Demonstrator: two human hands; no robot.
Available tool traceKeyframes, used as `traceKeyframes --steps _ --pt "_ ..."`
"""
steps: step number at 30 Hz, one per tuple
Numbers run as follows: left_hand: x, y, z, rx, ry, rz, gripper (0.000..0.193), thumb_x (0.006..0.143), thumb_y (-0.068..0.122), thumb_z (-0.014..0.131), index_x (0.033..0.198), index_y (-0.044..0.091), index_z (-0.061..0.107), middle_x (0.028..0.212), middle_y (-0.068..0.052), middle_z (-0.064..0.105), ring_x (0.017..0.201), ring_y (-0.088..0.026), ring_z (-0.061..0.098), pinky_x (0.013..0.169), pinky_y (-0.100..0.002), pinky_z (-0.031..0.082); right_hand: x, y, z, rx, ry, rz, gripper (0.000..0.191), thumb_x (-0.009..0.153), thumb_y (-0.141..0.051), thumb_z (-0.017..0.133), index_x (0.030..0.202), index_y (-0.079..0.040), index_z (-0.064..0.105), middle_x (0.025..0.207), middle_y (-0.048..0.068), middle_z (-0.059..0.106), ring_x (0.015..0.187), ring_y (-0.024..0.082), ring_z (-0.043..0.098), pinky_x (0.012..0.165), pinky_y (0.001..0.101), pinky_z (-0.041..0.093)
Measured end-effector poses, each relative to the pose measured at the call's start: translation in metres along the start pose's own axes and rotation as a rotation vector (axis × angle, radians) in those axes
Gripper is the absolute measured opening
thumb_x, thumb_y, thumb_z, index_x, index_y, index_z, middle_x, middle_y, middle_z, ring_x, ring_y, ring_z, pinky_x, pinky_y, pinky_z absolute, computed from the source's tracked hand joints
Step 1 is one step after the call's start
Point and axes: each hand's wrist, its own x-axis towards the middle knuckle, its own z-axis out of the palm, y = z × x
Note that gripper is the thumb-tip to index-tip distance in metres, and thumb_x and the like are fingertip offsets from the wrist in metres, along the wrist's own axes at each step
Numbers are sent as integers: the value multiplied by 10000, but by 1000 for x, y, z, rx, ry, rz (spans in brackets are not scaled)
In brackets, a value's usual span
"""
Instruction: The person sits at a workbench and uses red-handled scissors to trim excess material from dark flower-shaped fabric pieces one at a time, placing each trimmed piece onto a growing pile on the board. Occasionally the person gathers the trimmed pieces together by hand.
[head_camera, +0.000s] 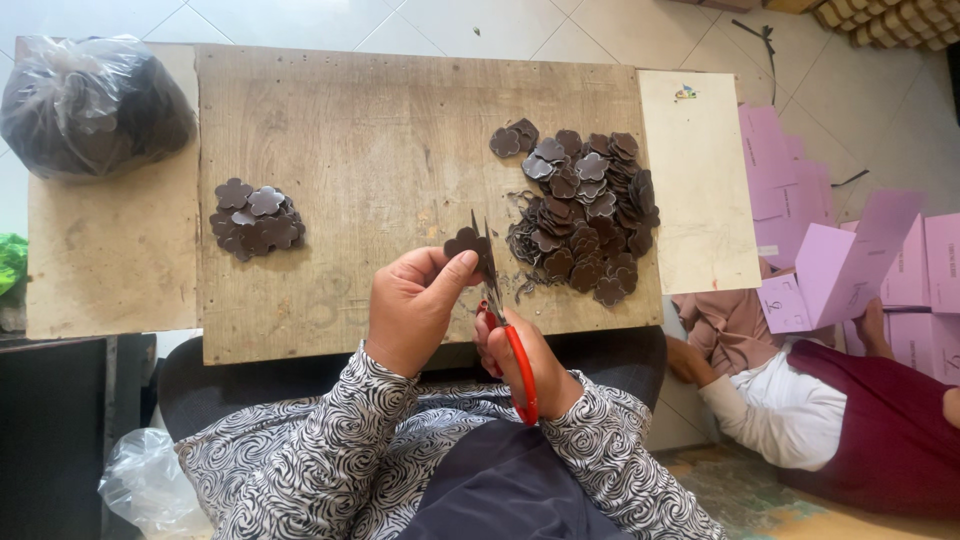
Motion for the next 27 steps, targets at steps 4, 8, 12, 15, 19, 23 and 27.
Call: traceKeyframes --steps 4,8,12,15,19,23,27 --pt "3 1 -2 -1 -2 -3 177 953 143 719 978 -31 737 906 -63 774 816 -85 717 746 -222 580 0 -1 -2 -30 -4 -2 646 963 -719 501 998 -74 506 812 -19 439 674 78 425 577 238 385" --pt "5 1 -6 61 -9 -7 174 947 137 725 955 -37 740 877 -61 777 787 -75 708 713 -216 573 -1 1 -3 -65 -19 -4 671 954 -736 507 1021 -69 518 836 -15 457 694 86 444 606 238 401" --pt "2 1 -9 126 -28 1 172 938 139 731 932 -32 739 863 -58 779 766 -63 699 682 -207 564 -1 5 -4 -87 -49 -6 704 942 -762 506 1069 -69 522 875 -9 487 737 93 472 657 241 432" --pt "1 1 -9 144 -28 3 173 934 145 734 927 -28 741 858 -56 780 755 -55 690 664 -201 552 -1 7 -4 -96 -60 -2 718 938 -774 505 1081 -71 518 892 -7 490 753 94 479 676 244 443" --pt "1 2 -7 182 -23 2 181 935 152 737 912 -27 743 846 -52 783 744 -49 689 653 -199 549 -1 8 -6 -118 -43 8 721 929 -777 504 1092 -75 522 886 -6 500 755 92 486 680 242 451" --pt "1 1 -6 168 -12 1 174 930 153 738 925 -21 746 850 -48 779 743 -46 687 653 -198 550 -2 10 -6 -90 -42 8 689 948 -746 510 1107 -75 518 881 -7 490 751 92 471 676 243 440" --pt "1 -1 -6 158 -7 2 183 937 151 739 928 -31 746 850 -55 781 750 -55 689 659 -204 549 -1 14 -4 1 -46 14 650 963 -718 522 1076 -78 508 862 -8 465 735 93 446 642 246 412"
